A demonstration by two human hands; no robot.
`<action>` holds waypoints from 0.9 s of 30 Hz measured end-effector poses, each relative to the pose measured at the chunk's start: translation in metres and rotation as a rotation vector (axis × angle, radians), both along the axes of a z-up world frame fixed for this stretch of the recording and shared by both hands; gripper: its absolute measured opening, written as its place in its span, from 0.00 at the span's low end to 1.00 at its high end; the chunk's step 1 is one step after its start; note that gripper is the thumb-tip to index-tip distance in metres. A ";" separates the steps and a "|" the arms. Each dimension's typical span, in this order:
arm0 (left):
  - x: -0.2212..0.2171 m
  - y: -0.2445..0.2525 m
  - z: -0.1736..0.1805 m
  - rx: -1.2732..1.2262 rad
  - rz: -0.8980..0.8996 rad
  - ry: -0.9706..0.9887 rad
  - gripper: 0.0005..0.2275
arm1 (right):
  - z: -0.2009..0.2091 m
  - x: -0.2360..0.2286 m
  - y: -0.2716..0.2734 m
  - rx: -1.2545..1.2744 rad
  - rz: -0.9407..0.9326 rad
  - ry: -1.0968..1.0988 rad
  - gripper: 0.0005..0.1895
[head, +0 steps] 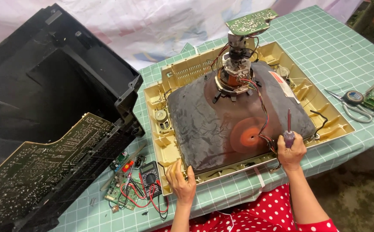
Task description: The person uses a screwdriver to tighten screws on the internal components of a disassembled CRT television. They then use a multimeter to test the circuit board and handle various tools and electronic parts on the workbench.
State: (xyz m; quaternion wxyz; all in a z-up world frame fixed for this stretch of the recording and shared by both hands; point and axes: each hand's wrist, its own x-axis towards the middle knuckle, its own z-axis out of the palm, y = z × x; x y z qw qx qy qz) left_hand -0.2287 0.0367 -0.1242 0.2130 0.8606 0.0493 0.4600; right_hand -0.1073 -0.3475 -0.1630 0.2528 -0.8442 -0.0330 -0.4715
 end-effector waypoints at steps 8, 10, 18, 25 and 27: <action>-0.002 0.001 0.022 0.008 -0.031 -0.026 0.15 | -0.005 0.001 -0.001 0.000 -0.009 -0.008 0.15; -0.002 0.002 0.021 0.002 -0.032 -0.027 0.15 | -0.004 0.001 0.000 -0.005 -0.016 -0.003 0.15; -0.004 0.004 0.025 0.001 -0.035 -0.041 0.14 | 0.005 -0.003 0.004 -0.020 -0.002 0.026 0.16; -0.006 0.004 0.026 -0.010 -0.038 -0.051 0.14 | 0.008 -0.004 0.003 -0.014 0.000 0.035 0.16; -0.006 0.004 0.020 -0.014 -0.029 -0.037 0.15 | 0.007 -0.004 0.000 0.051 0.030 0.067 0.16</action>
